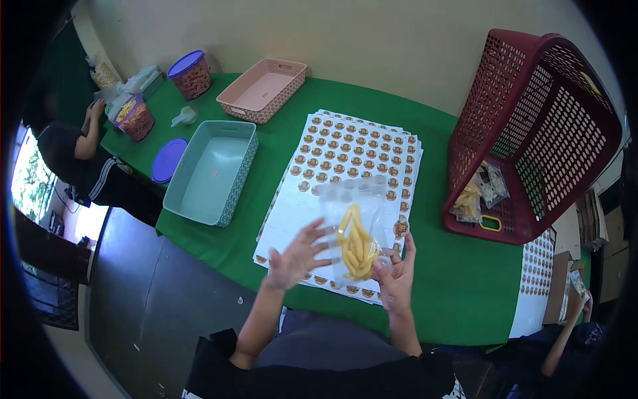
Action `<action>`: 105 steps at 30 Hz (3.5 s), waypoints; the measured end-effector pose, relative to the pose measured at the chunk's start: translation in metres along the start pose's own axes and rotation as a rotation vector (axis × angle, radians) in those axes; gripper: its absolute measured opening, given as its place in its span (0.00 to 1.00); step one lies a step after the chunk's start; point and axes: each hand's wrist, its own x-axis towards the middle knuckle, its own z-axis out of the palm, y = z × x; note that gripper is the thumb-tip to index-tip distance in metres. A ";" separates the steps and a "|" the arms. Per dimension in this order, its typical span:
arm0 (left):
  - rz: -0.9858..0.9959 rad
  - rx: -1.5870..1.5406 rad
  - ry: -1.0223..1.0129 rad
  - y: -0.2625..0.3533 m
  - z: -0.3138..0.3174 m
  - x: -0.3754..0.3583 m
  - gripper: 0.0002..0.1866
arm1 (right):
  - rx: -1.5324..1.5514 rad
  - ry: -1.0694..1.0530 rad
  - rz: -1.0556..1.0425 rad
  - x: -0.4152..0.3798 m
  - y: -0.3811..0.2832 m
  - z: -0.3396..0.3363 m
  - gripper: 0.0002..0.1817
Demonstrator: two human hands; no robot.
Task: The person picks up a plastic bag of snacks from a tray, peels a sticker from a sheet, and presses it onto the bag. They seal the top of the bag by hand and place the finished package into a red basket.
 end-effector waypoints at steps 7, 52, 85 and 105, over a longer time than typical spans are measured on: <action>-0.037 0.588 0.351 -0.037 0.018 0.005 0.26 | -0.301 -0.111 -0.055 0.000 0.002 -0.015 0.39; 0.004 0.913 0.303 -0.050 0.024 0.004 0.21 | -0.874 -0.093 -0.439 -0.003 0.008 -0.005 0.25; -0.242 0.984 0.217 -0.052 0.008 0.011 0.30 | -1.392 -0.332 -0.498 0.014 -0.009 -0.025 0.20; -0.261 0.974 0.221 -0.046 0.006 0.008 0.30 | -1.402 -0.357 -0.541 0.014 -0.013 -0.026 0.17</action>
